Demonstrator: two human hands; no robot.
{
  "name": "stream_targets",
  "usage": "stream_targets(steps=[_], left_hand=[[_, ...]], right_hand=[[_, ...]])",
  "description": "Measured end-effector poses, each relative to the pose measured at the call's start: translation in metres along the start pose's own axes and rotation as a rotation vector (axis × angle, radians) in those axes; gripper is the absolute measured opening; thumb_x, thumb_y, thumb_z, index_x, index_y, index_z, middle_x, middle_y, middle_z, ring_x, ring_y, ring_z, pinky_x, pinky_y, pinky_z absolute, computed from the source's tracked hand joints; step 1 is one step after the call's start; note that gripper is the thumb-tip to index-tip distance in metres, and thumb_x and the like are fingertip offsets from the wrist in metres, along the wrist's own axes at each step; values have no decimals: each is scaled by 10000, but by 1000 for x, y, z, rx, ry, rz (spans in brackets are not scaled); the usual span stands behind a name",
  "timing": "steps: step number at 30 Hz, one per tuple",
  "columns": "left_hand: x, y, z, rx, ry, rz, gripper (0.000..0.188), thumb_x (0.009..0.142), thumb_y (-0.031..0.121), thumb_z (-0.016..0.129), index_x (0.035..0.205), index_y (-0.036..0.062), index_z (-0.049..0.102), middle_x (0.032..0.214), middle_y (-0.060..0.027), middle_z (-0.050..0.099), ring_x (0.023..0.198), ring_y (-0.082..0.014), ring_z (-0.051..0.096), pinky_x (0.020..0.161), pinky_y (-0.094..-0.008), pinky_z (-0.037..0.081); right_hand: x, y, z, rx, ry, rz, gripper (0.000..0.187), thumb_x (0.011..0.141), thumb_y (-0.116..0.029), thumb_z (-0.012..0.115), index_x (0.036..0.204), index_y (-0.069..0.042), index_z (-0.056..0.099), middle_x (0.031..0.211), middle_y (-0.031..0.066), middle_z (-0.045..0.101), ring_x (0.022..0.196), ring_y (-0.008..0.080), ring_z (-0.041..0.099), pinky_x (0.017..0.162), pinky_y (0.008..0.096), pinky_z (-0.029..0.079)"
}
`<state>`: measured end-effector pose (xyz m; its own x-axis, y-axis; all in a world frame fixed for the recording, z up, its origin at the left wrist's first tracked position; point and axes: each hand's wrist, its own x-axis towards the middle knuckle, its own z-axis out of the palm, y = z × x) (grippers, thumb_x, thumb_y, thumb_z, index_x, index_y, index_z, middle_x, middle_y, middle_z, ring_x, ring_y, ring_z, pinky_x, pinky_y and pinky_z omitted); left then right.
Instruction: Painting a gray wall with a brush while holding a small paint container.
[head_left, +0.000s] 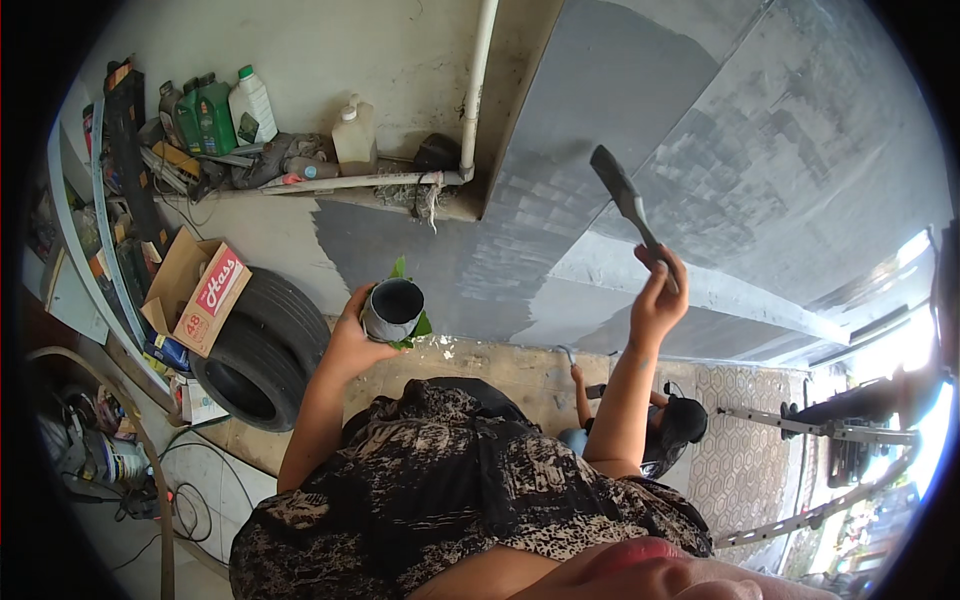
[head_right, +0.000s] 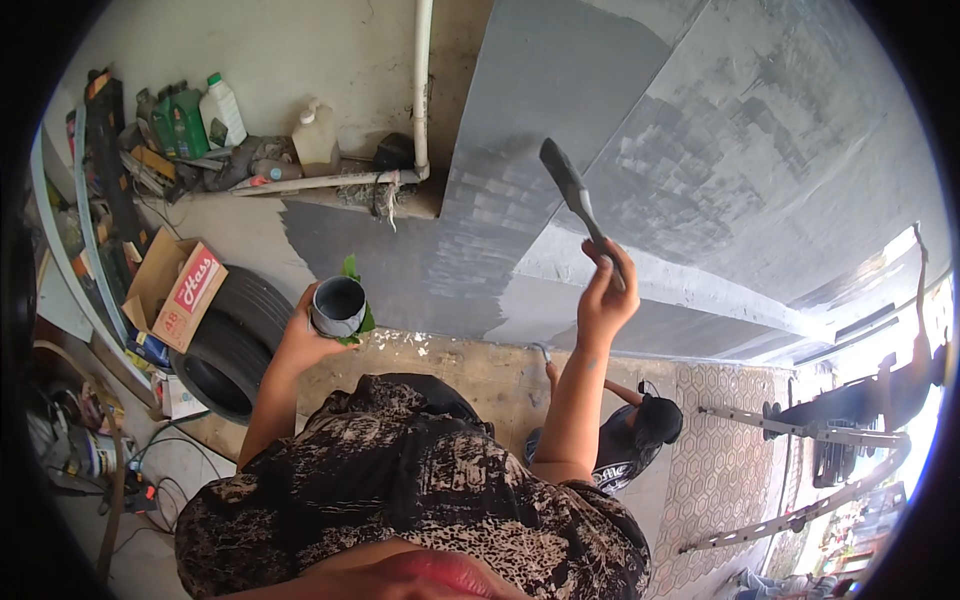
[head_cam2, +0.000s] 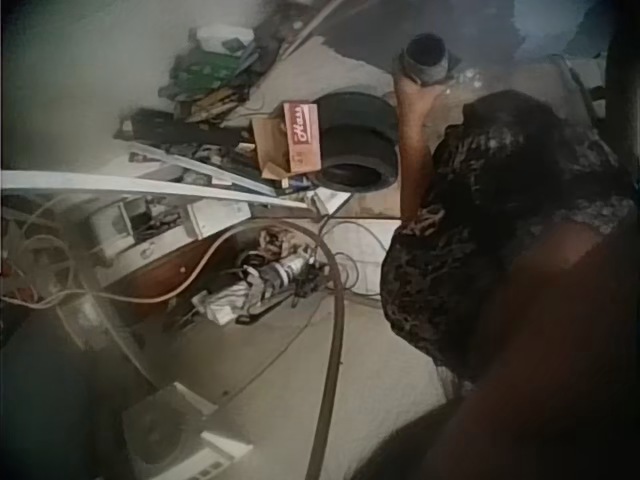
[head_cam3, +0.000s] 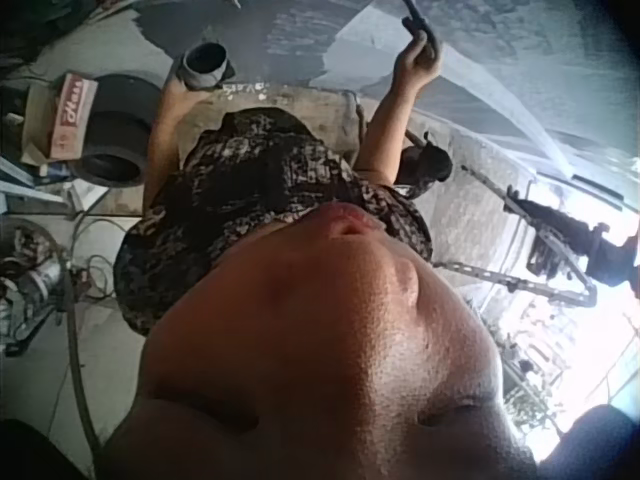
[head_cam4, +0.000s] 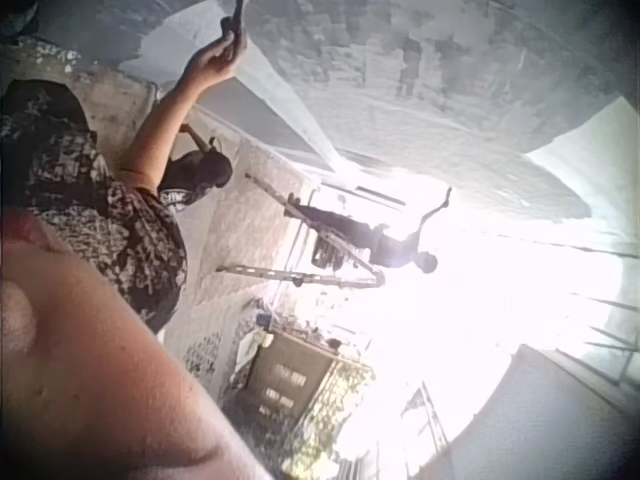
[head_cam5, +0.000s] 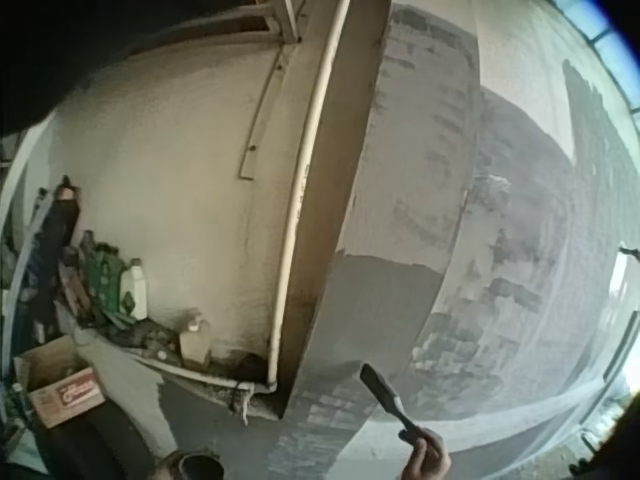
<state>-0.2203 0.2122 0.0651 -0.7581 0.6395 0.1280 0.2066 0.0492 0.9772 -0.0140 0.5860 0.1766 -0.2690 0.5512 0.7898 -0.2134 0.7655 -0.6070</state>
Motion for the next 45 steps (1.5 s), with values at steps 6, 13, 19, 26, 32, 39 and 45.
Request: stream_targets(steps=[6,13,19,26,32,39,45], left_hand=[[10,2,1,-14,-9,-13,1047,532,13,966,1433,62,435,1316,-79,595,1257,-196,558,1063,-359,445],[2,-13,-1,-7,-35,-37,1065,538,17,970,1448,60,418,1342,-83,577,1266,-197,552,1067,-359,445],[10,-13,0,-15,-60,-6,1053,546,10,965,1444,57,417,1343,-85,575,1265,-199,552,1072,-360,440],[2,-29,-12,-19,-31,9,1034,559,24,965,1439,63,425,1344,-85,578,1276,-197,548,1073,-365,443],[-1,-25,-32,16,-29,-55,1065,561,16,962,1465,70,402,1361,-91,568,1283,-200,543,1083,-362,439],[14,-37,-50,-49,-28,-40,1080,561,-12,953,1475,63,382,1374,-89,553,1292,-198,534,1085,-360,442],[9,-49,-73,-47,-5,-17,1089,559,8,958,1480,59,378,1364,-95,562,1284,-207,543,1087,-365,439]], right_hand=[[6,30,-12,-226,128,75,214,1041,-23,534,1223,42,625,1049,190,747,986,254,751,892,339,585],[-41,-2,15,-77,-9,38,230,1048,-20,494,1232,69,599,1045,216,747,1010,291,743,935,361,558],[-30,-7,76,-19,-159,25,227,963,34,609,1172,-15,683,1005,134,774,1003,226,751,911,316,552],[-32,5,59,-186,24,55,199,998,9,585,1179,2,667,1006,152,771,989,220,755,878,316,575],[-48,-18,82,50,-75,44,217,1004,-6,571,1206,7,651,1023,172,767,1004,250,752,906,325,555],[-40,-16,134,-196,-66,40,226,983,19,594,1201,-3,650,1008,148,772,985,225,758,852,307,574],[-65,-30,141,-100,-39,5,227,991,16,563,1203,1,646,1011,158,771,986,232,757,874,312,572]])
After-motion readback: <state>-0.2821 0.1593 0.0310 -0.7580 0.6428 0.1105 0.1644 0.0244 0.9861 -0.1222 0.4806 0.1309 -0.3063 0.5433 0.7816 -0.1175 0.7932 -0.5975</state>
